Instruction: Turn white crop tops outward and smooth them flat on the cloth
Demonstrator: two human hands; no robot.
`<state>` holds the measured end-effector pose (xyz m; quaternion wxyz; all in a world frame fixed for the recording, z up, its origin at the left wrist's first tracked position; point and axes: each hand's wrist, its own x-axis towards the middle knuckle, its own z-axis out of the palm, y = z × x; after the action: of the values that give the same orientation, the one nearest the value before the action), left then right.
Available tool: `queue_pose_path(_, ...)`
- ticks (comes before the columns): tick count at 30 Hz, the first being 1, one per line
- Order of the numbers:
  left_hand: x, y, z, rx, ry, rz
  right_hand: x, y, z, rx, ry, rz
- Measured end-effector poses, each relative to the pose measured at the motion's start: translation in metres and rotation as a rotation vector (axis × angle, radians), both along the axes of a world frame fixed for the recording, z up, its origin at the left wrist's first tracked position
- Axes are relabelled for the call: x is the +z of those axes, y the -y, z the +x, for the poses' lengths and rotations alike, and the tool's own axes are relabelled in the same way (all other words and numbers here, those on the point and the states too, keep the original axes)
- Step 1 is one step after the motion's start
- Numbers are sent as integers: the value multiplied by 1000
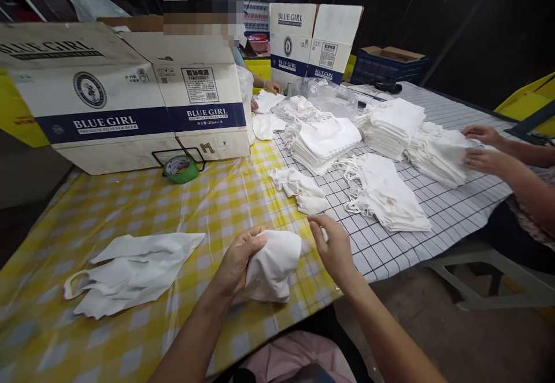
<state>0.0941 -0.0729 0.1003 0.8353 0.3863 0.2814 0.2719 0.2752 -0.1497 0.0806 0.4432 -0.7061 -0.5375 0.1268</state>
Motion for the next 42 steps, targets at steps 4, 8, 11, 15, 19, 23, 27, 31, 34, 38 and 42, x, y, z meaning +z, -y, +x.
queue_pose_path(4,-2,0,0,-35,-16,57,20,7,-9,80,-291,63)
queue_pose_path(8,-2,2,3,-83,-35,106,37,10,-20,205,-389,43)
queue_pose_path(11,0,3,3,-101,-33,136,39,8,-23,262,-357,-12)
queue_pose_path(15,4,4,-1,-130,-55,192,40,6,-24,259,-325,-50)
queue_pose_path(19,7,4,-3,-157,-99,291,40,5,-26,260,-329,-70)
queue_pose_path(23,8,5,-3,-171,-109,325,38,2,-26,227,-353,-84)
queue_pose_path(27,6,4,-2,-158,-96,279,36,1,-24,259,-512,-122)
queue_pose_path(31,6,4,-2,-161,-102,284,35,2,-24,276,-582,-146)
queue_pose_path(34,9,5,-1,-170,-119,346,33,1,-24,243,-538,-172)
queue_pose_path(38,11,6,-1,-161,-121,343,33,-2,-22,327,-708,-201)
queue_pose_path(42,12,7,-1,-142,-159,383,35,-1,-20,319,-747,-199)
